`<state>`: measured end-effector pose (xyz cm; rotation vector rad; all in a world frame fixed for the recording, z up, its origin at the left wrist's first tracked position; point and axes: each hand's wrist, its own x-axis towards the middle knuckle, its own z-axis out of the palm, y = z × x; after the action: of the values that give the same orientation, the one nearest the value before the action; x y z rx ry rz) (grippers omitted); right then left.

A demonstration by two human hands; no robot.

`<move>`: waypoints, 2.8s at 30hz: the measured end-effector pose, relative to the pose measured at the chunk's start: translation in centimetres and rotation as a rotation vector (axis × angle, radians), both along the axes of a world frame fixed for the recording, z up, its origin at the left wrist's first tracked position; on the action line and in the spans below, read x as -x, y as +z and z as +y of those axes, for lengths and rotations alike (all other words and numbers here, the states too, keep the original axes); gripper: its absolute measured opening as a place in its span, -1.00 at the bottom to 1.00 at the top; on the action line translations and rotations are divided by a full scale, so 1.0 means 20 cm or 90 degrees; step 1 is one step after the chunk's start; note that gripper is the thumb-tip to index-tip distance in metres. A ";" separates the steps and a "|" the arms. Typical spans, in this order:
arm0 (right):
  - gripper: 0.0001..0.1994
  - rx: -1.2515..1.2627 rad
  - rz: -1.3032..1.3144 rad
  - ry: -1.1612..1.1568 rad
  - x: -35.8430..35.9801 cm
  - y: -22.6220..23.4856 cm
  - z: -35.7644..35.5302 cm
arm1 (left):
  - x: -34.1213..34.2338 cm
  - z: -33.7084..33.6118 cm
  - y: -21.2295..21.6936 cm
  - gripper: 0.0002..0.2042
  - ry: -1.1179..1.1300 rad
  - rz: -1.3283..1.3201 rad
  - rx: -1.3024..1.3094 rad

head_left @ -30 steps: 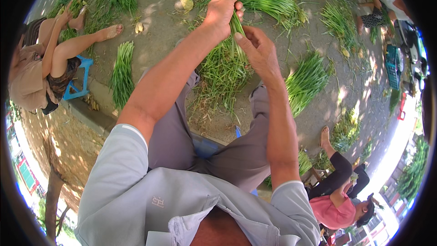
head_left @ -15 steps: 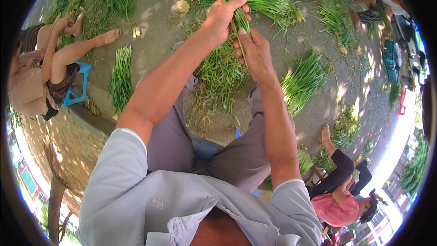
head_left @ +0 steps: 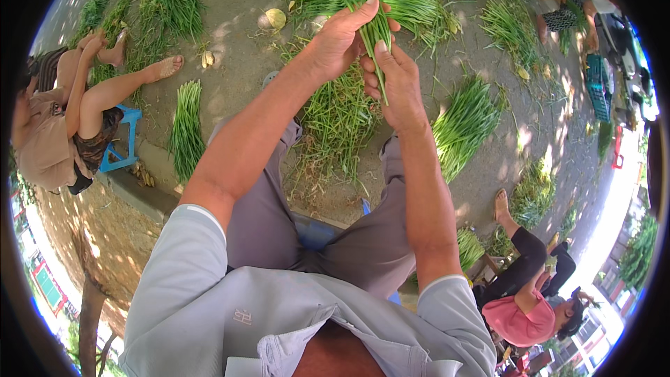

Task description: The person picks up bunches of green plants, separates individual stalks, and places them into organized piles on the ground.

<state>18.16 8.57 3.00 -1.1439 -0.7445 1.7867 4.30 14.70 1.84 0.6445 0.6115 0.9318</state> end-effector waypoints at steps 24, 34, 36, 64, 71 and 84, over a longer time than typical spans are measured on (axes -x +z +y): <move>-0.76 -0.596 -0.720 -0.164 0.06 -0.08 -0.02 | -0.01 0.03 -0.09 -0.78 0.153 -0.026 0.106; -0.89 -0.595 -0.726 -0.187 0.08 -0.11 -0.02 | -0.04 0.01 -0.10 -0.78 0.155 0.005 0.068; -0.92 -0.574 -0.696 -0.204 0.06 -0.12 -0.02 | -0.03 0.02 -0.10 -0.77 0.162 0.005 0.057; -0.81 -0.321 -0.624 -0.051 -0.06 -0.13 0.02 | -0.04 0.02 -0.06 -0.77 0.143 0.128 0.118; -0.80 -0.108 -0.362 0.005 -0.08 -0.07 0.04 | 0.00 0.02 -0.08 -0.75 0.101 0.181 0.068; -0.66 0.040 -0.026 0.076 -0.11 -0.01 0.05 | 0.02 0.01 -0.06 -0.79 0.079 0.207 -0.027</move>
<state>20.34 9.54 2.87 -1.2016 -0.8007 1.9022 3.93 14.97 0.60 0.8108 0.9322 0.9651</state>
